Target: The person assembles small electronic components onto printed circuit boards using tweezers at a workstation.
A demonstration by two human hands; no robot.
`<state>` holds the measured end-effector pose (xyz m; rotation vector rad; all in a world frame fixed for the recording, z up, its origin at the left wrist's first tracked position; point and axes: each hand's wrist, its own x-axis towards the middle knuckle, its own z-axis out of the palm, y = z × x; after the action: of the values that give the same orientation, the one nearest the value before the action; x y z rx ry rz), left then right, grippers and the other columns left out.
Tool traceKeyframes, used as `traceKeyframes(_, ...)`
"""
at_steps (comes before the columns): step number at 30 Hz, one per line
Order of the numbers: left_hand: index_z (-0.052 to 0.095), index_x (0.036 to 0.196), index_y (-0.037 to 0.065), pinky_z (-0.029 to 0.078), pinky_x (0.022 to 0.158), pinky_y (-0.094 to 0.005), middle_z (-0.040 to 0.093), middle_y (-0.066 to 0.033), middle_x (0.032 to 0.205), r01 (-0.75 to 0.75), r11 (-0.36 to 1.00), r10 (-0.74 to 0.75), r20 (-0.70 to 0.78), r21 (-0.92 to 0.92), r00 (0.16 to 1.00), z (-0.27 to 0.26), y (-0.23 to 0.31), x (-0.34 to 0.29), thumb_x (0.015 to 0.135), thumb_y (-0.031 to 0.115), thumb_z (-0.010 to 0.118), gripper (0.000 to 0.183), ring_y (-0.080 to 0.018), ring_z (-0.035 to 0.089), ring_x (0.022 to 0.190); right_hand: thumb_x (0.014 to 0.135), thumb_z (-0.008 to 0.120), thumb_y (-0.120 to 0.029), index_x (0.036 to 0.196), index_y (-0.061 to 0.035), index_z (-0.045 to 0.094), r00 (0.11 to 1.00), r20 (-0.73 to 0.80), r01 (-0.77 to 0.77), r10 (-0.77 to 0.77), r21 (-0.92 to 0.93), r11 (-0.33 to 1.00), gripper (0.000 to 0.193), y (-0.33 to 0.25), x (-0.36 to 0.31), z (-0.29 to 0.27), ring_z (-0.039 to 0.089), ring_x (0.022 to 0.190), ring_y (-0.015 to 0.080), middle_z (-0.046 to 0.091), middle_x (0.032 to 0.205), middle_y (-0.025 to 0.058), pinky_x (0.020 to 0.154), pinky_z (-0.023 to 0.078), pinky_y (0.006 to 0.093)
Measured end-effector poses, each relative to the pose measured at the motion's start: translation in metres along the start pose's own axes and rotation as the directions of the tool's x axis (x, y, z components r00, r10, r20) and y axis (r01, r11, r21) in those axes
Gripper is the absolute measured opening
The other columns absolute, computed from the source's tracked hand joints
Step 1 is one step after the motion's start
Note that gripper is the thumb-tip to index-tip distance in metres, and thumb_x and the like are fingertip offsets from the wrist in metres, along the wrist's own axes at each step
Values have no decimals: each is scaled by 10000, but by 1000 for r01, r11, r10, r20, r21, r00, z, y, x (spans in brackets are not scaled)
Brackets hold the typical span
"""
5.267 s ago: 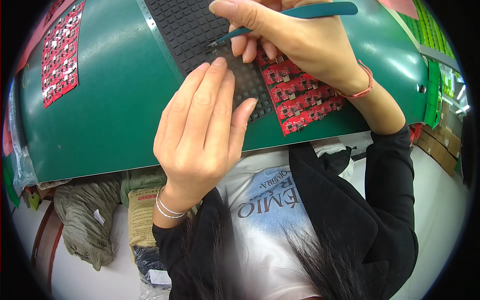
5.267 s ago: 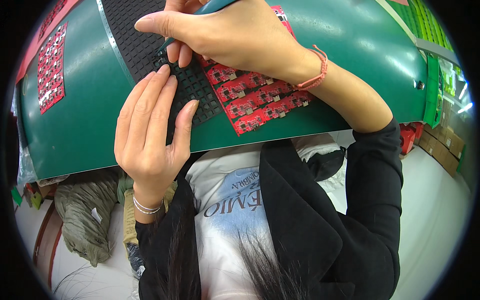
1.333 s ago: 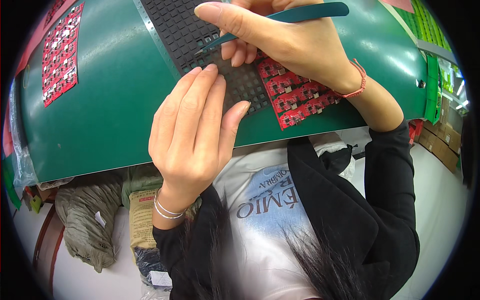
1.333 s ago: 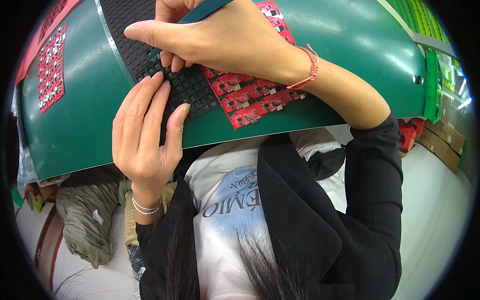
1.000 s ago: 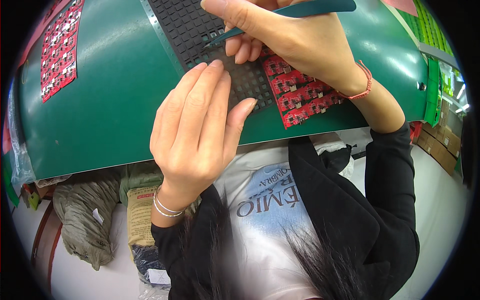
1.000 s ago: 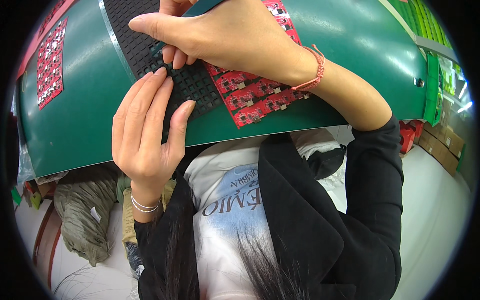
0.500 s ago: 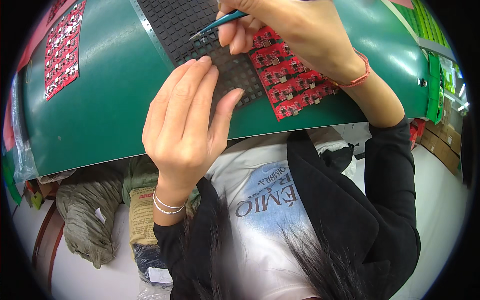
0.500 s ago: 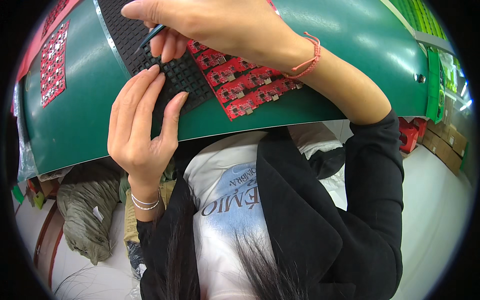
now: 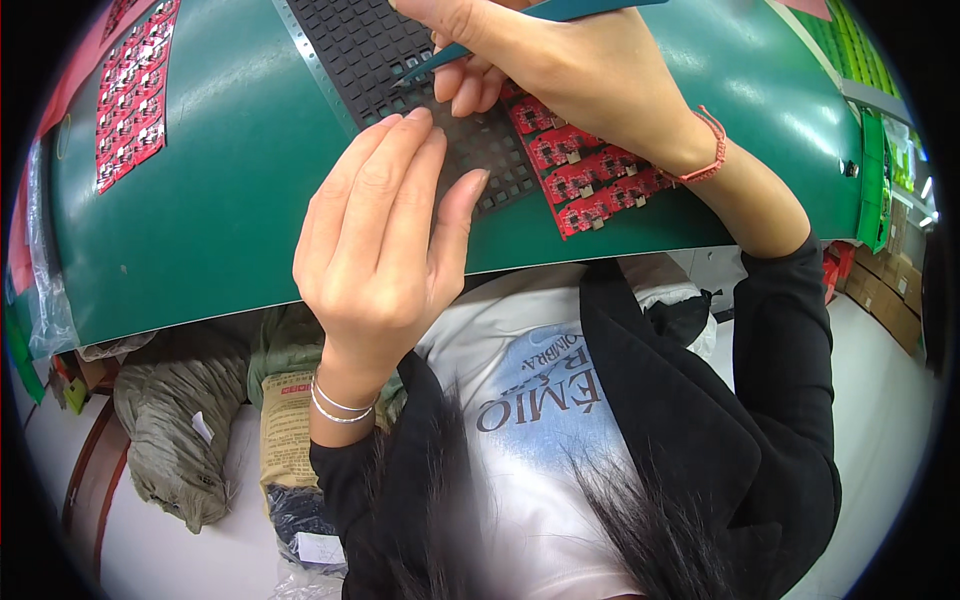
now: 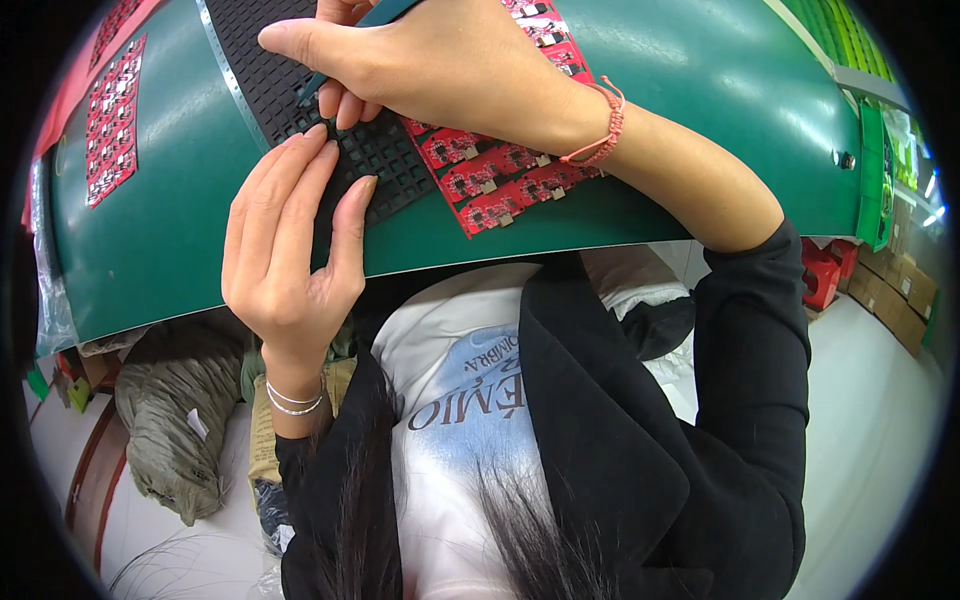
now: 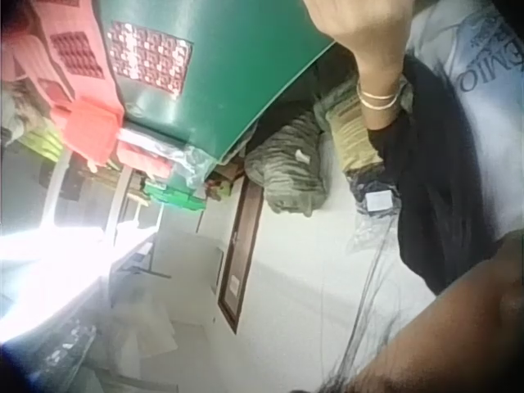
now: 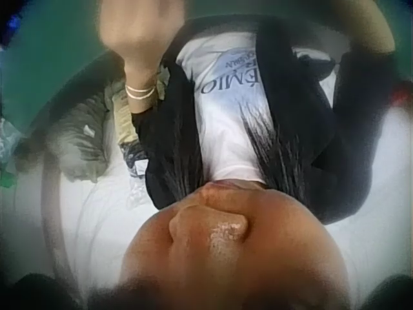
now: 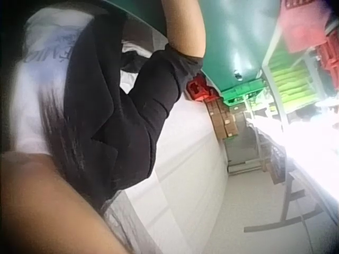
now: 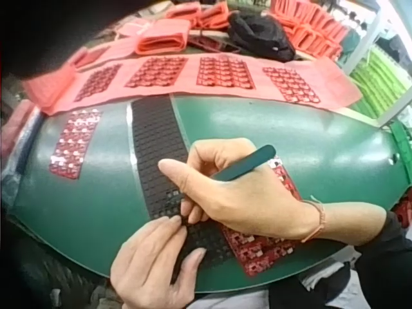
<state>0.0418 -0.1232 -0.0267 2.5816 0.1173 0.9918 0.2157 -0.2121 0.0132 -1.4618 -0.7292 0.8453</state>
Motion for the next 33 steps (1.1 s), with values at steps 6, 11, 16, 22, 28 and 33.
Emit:
traceKeyframes(6, 758, 951, -67, 610, 832, -371, 754, -141, 1019, -4, 1000, 4, -14, -17, 1000, -1, -1, 3, 716, 35, 856, 274, -302, 735, 963, 1024, 695, -226, 852, 0, 637, 994, 67, -95, 85, 168, 981, 290, -4, 2, -6, 695, 595, 118, 714, 728, 93, 513, 531, 198)
traceKeyframes(11, 762, 967, -50, 609, 830, -368, 754, -128, 1026, 14, 999, -14, -8, -36, 1000, -3, 1, 3, 724, 12, 853, 267, -296, 736, 954, 1052, 646, -339, 930, -16, 621, 995, 100, -28, 4, 243, 970, 346, -32, -10, -18, 718, 631, 171, 729, 782, 167, 546, 564, 240)
traceKeyframes(16, 783, 982, 1, 580, 877, -377, 745, -106, 1069, -44, 998, 43, 29, 55, 999, -6, 15, -1, 757, 79, 857, 250, -298, 722, 998, 1040, 669, -306, 865, -17, 622, 972, -61, -218, 228, 132, 967, 341, -54, -64, -44, 709, 597, 146, 715, 737, 116, 493, 549, 238)
traceKeyframes(22, 790, 1024, 22, 571, 825, -361, 751, -83, 1052, -138, 971, 165, 131, -194, 978, -3, 59, -11, 852, 194, 825, 245, -255, 726, 1012, 1006, 709, -137, 897, 35, 678, 994, -31, -102, 102, 3, 995, 206, -12, -133, -80, 727, 646, 139, 717, 733, 101, 554, 578, 240)
traceKeyframes(28, 776, 1023, -16, 623, 787, -368, 752, -135, 1043, -156, 960, 196, 161, -234, 967, 24, 60, -12, 808, 77, 839, 242, -297, 740, 1016, 971, 751, -121, 821, 11, 679, 991, -101, -96, 89, -65, 993, 212, 5, -147, -79, 730, 655, 114, 717, 707, 69, 564, 582, 224)
traceKeyframes(33, 775, 1012, -29, 634, 791, -362, 756, -141, 1020, -125, 959, 168, 151, -256, 974, 25, 63, -11, 766, 31, 853, 265, -298, 747, 995, 965, 758, -116, 811, 12, 665, 994, -72, -86, 82, -52, 995, 220, 6, -146, -82, 731, 666, 112, 714, 712, 69, 577, 592, 224)
